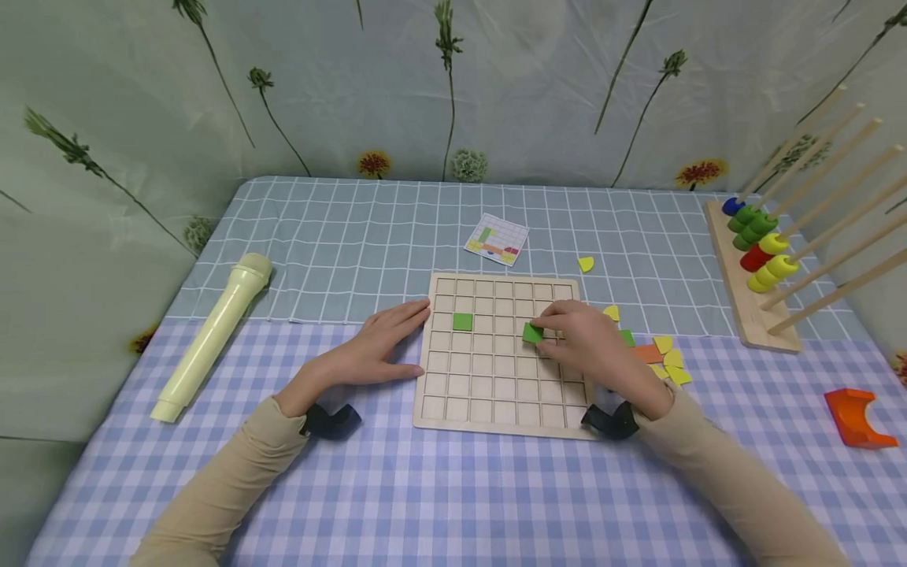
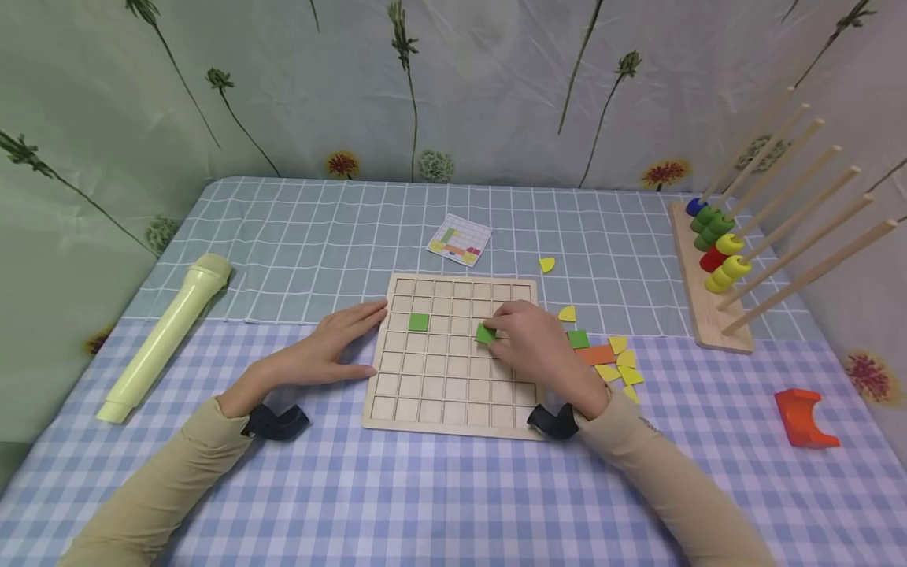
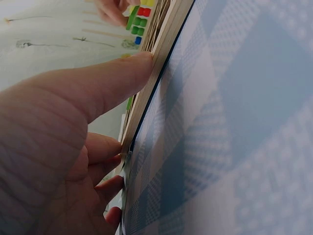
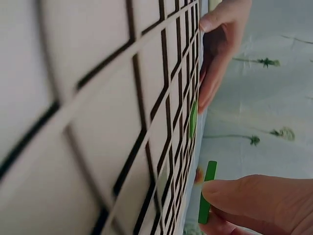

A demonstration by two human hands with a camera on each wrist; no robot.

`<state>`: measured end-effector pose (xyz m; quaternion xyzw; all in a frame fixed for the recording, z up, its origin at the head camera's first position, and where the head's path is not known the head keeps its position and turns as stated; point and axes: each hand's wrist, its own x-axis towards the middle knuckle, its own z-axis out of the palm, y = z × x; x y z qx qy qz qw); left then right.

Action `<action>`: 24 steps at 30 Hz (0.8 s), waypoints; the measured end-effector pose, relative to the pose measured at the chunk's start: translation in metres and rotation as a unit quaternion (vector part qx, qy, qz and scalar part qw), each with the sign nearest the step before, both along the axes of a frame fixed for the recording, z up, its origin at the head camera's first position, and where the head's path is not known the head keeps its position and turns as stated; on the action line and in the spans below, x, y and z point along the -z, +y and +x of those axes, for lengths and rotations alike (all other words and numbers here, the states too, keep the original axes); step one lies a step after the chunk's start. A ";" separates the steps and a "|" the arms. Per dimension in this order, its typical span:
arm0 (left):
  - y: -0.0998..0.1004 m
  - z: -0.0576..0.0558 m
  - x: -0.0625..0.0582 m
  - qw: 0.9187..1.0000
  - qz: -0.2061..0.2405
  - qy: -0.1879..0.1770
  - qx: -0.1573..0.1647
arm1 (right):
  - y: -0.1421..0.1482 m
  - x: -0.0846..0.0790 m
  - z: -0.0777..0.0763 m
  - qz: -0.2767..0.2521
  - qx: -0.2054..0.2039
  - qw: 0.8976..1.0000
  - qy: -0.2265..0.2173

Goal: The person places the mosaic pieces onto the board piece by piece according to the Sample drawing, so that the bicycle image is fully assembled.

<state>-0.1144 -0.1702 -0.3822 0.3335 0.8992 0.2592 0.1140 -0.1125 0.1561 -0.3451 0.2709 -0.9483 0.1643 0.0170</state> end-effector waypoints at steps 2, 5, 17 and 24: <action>0.000 0.000 0.001 1.000 0.000 0.001 0.000 | -0.007 0.001 -0.001 -0.005 -0.011 1.000 0.002; -0.001 -0.001 0.002 1.000 -0.001 0.003 -0.001 | -0.018 0.001 -0.002 -0.009 -0.023 1.000 0.009; -0.001 -0.001 0.001 1.000 0.000 0.006 0.002 | -0.053 0.004 -0.005 0.006 -0.065 0.998 0.013; 0.000 0.000 0.001 1.000 -0.001 0.005 0.000 | -0.066 0.007 -0.008 0.022 -0.077 0.997 -0.004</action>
